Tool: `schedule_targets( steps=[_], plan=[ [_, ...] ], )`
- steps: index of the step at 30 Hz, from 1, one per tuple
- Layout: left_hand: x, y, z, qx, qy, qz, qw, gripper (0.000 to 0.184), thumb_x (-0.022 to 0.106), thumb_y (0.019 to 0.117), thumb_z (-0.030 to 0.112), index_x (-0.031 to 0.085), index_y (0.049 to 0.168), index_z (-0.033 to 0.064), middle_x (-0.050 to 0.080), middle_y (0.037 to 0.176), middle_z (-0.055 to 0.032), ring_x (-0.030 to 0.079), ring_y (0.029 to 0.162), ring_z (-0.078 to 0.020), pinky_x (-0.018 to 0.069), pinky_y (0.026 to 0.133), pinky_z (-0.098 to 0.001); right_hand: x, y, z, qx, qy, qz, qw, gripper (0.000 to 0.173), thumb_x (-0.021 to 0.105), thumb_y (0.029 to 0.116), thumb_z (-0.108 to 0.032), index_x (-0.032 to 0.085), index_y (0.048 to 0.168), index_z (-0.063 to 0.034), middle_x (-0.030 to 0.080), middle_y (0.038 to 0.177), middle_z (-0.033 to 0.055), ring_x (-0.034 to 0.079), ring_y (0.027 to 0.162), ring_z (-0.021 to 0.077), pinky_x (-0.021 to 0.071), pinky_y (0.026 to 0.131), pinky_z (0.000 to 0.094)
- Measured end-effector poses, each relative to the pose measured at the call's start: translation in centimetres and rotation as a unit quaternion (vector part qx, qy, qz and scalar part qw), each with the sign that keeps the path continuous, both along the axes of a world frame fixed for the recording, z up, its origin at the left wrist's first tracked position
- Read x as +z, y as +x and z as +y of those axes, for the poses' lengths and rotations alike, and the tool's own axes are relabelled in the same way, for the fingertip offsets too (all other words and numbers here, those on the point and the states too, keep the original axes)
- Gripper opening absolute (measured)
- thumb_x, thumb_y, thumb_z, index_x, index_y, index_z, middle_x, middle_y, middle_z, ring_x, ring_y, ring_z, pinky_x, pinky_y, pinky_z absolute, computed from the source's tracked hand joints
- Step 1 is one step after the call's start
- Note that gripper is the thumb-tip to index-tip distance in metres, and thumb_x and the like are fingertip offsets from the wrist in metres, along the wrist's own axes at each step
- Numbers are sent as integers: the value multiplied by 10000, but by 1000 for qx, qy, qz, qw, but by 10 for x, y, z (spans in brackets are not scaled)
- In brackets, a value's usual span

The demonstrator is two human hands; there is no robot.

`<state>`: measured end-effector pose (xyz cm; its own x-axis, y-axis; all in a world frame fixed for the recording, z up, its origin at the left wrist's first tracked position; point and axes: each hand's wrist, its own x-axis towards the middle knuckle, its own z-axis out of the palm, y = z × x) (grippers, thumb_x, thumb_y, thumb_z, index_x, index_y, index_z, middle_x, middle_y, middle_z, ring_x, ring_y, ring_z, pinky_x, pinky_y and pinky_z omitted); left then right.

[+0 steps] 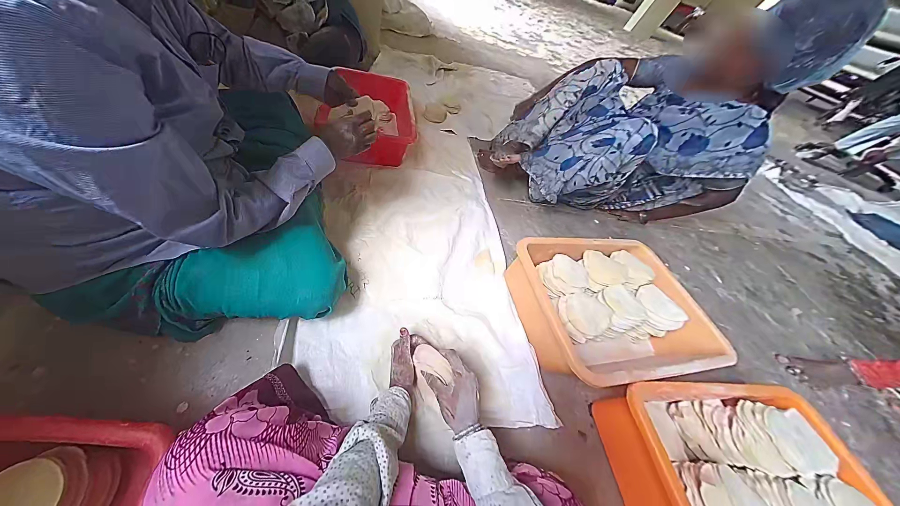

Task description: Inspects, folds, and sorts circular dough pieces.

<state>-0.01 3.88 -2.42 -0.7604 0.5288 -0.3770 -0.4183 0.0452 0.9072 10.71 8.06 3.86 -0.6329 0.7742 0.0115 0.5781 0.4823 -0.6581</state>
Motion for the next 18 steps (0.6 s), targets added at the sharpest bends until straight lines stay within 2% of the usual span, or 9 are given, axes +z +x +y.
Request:
schedule_targets(
  steps=[2,4,5,7,11,13,14,16,18],
  plan=[
    [0,-1,1,19,1,-14,1000,667,139,1121,392,647,1010,-25,634,954,-141,602,947,-187,485,919,-360,-6,5,-3,-33,17,52,998,564,810,786,-321,686,1200,41,726,1118,209,713,1027,331,552,927,529],
    [0,1,3,24,1,-18,1000,689,132,1120,400,665,1003,-22,658,941,-142,622,935,-189,499,912,-362,-11,9,4,-31,-10,7,999,677,806,795,-438,652,1298,-11,708,1219,174,690,1114,302,533,993,511],
    [0,1,4,18,1,-13,1000,692,143,1119,398,670,1019,-38,668,964,-169,630,959,-214,500,931,-384,-11,7,9,-19,-25,-27,999,652,801,812,-443,658,1297,-30,708,1224,164,686,1126,297,523,1007,510],
    [-3,0,3,-2,-3,-6,1000,698,150,1121,412,666,1098,-57,676,1063,-219,635,1051,-263,489,995,-423,-8,-1,14,7,-28,-54,998,549,778,833,-423,699,1210,-32,734,1121,154,704,1059,288,534,963,505],
    [-3,0,0,-1,-2,0,1000,701,129,1113,409,667,1059,-37,661,1038,-192,612,1036,-237,468,988,-403,-7,7,-3,-19,15,36,999,547,809,796,-359,695,1180,13,733,1072,181,719,981,311,568,877,515],
    [-5,1,3,3,0,19,1000,719,105,1102,404,681,964,-2,689,918,-140,652,933,-197,519,919,-379,-6,7,-2,-2,-18,1,1000,620,835,804,-327,642,1299,-9,702,1211,180,687,1112,312,538,997,500],
    [-5,1,3,-3,4,19,1000,712,114,1106,397,676,993,-24,682,943,-160,644,954,-214,507,936,-392,-4,1,2,17,-25,-30,999,602,822,825,-316,641,1312,-11,700,1229,183,681,1140,315,523,1027,497],
    [-3,2,4,3,-3,25,1000,691,122,1107,395,660,990,-22,658,929,-145,627,939,-200,502,912,-377,3,-12,8,47,-21,-70,996,510,777,863,-315,675,1255,-7,722,1160,184,694,1098,326,524,998,510],
    [-1,3,1,16,-17,24,999,669,148,1114,367,665,1022,-47,657,996,-174,606,996,-213,470,956,-374,9,-11,4,40,-18,-18,999,489,788,851,-294,692,1221,12,726,1141,191,699,1080,324,531,984,510]
  ],
)
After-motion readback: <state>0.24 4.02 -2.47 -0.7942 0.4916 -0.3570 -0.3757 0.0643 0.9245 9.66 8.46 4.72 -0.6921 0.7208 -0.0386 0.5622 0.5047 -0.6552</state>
